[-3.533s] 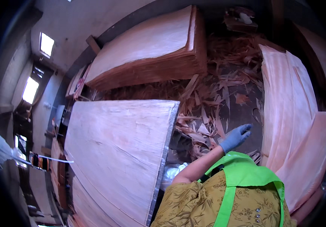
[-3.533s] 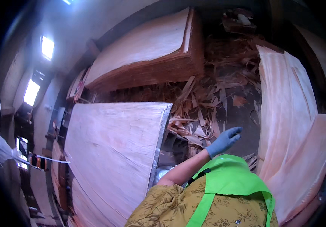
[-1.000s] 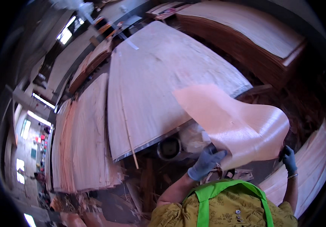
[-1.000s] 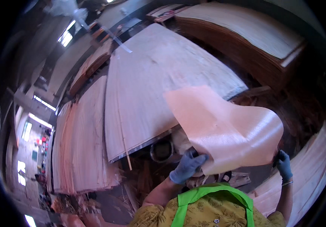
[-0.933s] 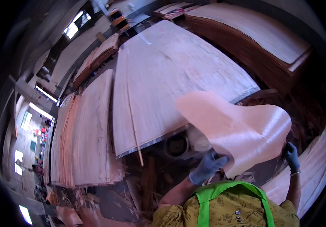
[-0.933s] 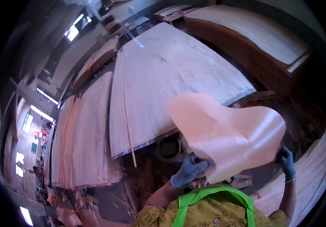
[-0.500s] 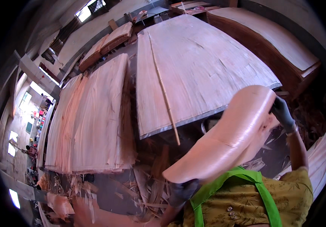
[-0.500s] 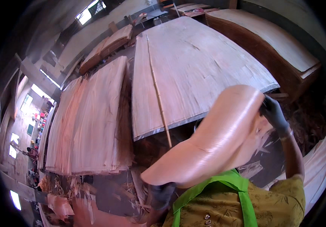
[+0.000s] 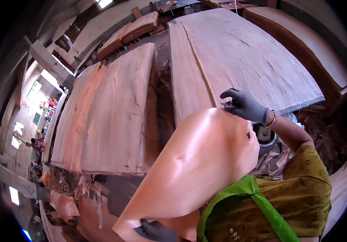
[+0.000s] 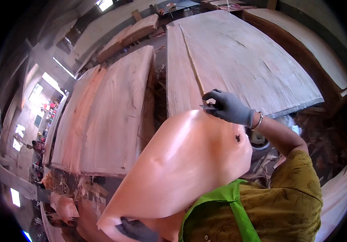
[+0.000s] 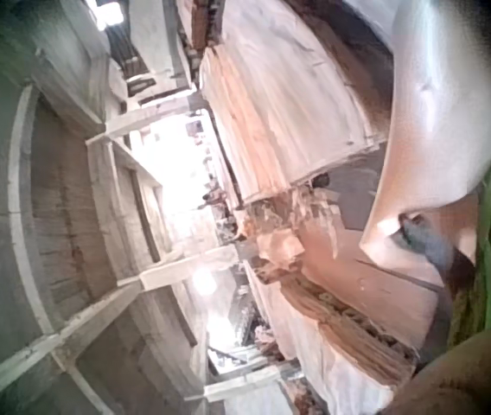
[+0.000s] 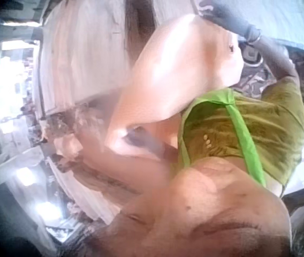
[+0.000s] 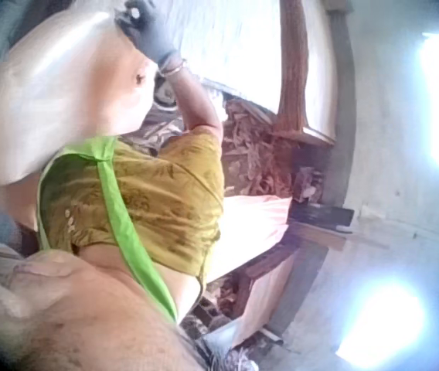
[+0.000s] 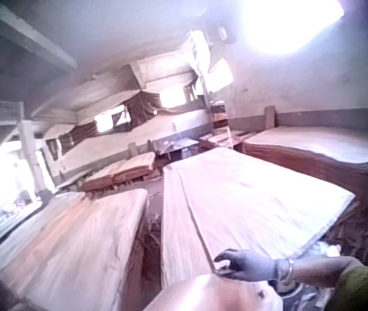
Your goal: The person measures and cuts veneer sheets using a tape measure and a utility knife, then sorts and stacks the sheets on a workbench.
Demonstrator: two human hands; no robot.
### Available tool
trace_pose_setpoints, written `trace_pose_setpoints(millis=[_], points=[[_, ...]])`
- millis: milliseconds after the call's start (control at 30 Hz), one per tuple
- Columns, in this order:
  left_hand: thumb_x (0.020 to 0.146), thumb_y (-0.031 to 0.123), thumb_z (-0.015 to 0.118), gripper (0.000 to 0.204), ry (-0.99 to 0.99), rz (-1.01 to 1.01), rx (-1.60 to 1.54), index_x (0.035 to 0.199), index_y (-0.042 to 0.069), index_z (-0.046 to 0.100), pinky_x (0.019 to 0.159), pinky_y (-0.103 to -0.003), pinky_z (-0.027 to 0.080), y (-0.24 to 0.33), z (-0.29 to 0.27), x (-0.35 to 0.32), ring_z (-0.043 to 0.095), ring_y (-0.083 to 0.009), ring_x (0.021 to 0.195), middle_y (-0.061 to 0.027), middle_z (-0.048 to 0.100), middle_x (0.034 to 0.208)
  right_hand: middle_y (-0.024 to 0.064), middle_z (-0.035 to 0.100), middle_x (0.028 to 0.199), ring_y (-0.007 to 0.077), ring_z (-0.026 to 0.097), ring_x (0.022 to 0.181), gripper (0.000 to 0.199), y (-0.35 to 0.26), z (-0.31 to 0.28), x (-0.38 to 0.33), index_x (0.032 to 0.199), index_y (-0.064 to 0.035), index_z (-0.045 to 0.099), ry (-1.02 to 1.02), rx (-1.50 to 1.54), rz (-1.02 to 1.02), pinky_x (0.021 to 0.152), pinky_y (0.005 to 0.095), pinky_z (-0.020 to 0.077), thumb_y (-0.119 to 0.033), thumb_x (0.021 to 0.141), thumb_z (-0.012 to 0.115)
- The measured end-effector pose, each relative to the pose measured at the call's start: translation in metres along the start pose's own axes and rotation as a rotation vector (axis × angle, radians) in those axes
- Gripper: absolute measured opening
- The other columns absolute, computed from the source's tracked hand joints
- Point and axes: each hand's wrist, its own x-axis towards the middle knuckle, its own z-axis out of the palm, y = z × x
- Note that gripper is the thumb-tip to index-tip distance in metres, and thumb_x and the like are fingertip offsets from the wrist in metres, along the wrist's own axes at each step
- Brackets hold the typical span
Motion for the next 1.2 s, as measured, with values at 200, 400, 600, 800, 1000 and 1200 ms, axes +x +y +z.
trace_pose_setpoints(millis=[200,400,600,800,1000,1200], points=[[0.092,0.02,0.049,0.026,0.338,0.159,0.298,0.107,0.0,0.056,0.09,-0.049,0.041,-0.077,0.044,0.152,0.054,-0.034,0.095,-0.0175,0.058,0.101,0.01,0.06,0.08,0.0146,0.055,0.067,0.02,0.101,0.084,0.073,0.1,-0.0021,0.057,0.188,0.172,0.268,0.062,0.0299,0.0482,-0.014,0.084,0.061],[0.092,0.021,0.048,0.028,0.404,0.202,0.212,0.108,-0.001,0.056,0.089,-0.046,0.042,-0.117,0.11,0.293,0.053,-0.0321,0.096,-0.0169,0.057,0.103,0.0041,0.057,0.08,0.0112,0.056,0.059,0.024,0.179,0.167,0.091,0.098,0.0015,0.057,0.056,0.454,0.704,0.052,0.0254,0.0479,-0.02,0.087,0.059],[0.092,0.022,0.048,0.031,0.43,0.203,0.13,0.11,-0.002,0.055,0.088,-0.044,0.042,-0.151,0.162,0.4,0.053,-0.0303,0.097,-0.0162,0.056,0.106,0.0048,0.058,0.079,0.0113,0.055,0.059,0.021,0.172,0.226,0.152,0.095,-0.0004,0.057,-0.002,0.501,0.761,0.05,0.0258,0.0483,-0.02,0.086,0.059],[0.092,0.024,0.047,0.033,0.412,0.203,0.037,0.111,-0.002,0.055,0.088,-0.041,0.042,-0.193,0.225,0.5,0.053,-0.0285,0.099,-0.0156,0.055,0.108,0.0016,0.066,0.092,0.0049,0.046,0.049,0.035,0.153,0.286,0.181,0.109,-0.0038,0.056,0.042,0.665,1.058,0.043,0.0199,0.0369,-0.033,0.088,0.055],[0.092,0.025,0.046,0.036,0.357,0.174,-0.069,0.112,-0.003,0.055,0.087,-0.039,0.043,-0.224,0.311,0.597,0.053,-0.0267,0.1,-0.015,0.055,0.11,0.0044,0.066,0.086,0.0073,0.049,0.046,0.036,0.109,0.409,0.19,0.104,-0.009,0.059,0.091,1.461,1.393,0.043,0.0221,0.0418,-0.041,0.091,0.049],[0.093,0.026,0.045,0.038,0.153,0.112,-0.277,0.114,-0.004,0.054,0.086,-0.036,0.043,-0.236,0.451,0.698,0.053,-0.0249,0.102,-0.0144,0.054,0.113,-0.0012,0.047,0.056,0.0088,0.044,0.045,0.022,0.137,0.454,0.289,0.082,-0.0082,0.058,-0.013,1.131,1.175,0.041,0.0234,0.0344,-0.029,0.082,0.066]])
